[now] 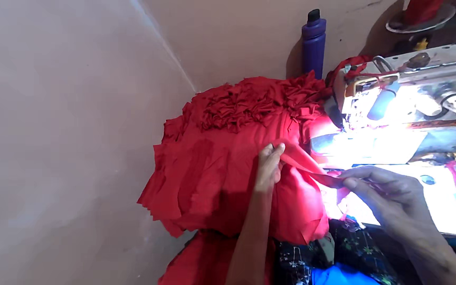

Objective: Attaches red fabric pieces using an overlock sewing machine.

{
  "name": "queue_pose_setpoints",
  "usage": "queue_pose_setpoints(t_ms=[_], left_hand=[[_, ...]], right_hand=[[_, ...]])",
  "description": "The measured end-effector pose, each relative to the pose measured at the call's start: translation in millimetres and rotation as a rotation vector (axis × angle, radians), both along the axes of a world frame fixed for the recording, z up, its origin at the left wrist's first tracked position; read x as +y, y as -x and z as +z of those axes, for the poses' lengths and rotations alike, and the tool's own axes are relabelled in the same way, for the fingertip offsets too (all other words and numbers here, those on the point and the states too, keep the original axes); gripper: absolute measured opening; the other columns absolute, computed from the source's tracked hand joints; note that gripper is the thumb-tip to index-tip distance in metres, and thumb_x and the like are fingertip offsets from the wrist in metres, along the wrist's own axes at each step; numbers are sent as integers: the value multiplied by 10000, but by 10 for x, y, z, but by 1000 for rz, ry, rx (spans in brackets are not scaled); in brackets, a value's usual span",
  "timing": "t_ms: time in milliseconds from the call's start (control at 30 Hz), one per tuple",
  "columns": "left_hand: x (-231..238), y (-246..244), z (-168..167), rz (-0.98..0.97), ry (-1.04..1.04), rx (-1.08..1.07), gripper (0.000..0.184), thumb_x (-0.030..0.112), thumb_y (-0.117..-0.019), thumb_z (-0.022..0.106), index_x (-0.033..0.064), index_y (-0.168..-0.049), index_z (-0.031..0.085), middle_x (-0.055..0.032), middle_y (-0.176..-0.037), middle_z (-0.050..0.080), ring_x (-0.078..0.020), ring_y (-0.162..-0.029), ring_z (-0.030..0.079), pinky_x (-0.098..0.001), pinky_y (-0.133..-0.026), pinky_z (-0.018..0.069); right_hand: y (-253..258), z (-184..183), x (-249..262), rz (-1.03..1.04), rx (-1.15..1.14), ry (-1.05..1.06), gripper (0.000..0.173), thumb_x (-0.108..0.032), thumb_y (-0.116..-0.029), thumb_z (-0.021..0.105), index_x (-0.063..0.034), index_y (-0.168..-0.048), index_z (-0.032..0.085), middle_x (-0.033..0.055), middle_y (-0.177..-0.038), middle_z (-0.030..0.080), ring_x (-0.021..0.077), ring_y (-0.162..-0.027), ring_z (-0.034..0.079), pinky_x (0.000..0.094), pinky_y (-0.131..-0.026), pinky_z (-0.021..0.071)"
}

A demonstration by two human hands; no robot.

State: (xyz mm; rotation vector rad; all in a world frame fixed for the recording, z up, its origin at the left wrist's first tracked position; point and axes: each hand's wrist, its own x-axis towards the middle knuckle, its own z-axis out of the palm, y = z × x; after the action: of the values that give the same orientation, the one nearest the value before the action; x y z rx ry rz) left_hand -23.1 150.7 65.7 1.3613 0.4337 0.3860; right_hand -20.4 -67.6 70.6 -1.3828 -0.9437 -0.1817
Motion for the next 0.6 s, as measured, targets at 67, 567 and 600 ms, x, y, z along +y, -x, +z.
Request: queue_pose_setpoints(t_ms=[67,567,600], left_hand=[[-44,30,167,26,50,-19,249,246,-1067,535,131,-1287,550,-9,-1056,643,-65,-868,635,-246,-750,547],[-443,888,-365,100,-473,-369,163,-42,-934,617,-113,-1033,726,-83,-993,767,-6,-934,705,-171,-887,557],[-485,927,-311,57,-393,-390,156,-50,-934,616,-103,-1035,723,-45,-977,766,5,-910,700,-170,-863,564]], right_hand=[[-3,70,-36,36,-69,-6,172,-290,-1032,593,-208,-1005,742,-149,-965,728,-38,-924,674,149,-853,563],[401,-502,123,187,47,101,223,-196,-1010,608,-6,-959,714,-20,-830,709,-95,-780,607,76,-738,489],[380,-426,180,143,71,80,209,-179,-1001,615,3,-964,711,-36,-831,704,-103,-776,599,75,-735,490]])
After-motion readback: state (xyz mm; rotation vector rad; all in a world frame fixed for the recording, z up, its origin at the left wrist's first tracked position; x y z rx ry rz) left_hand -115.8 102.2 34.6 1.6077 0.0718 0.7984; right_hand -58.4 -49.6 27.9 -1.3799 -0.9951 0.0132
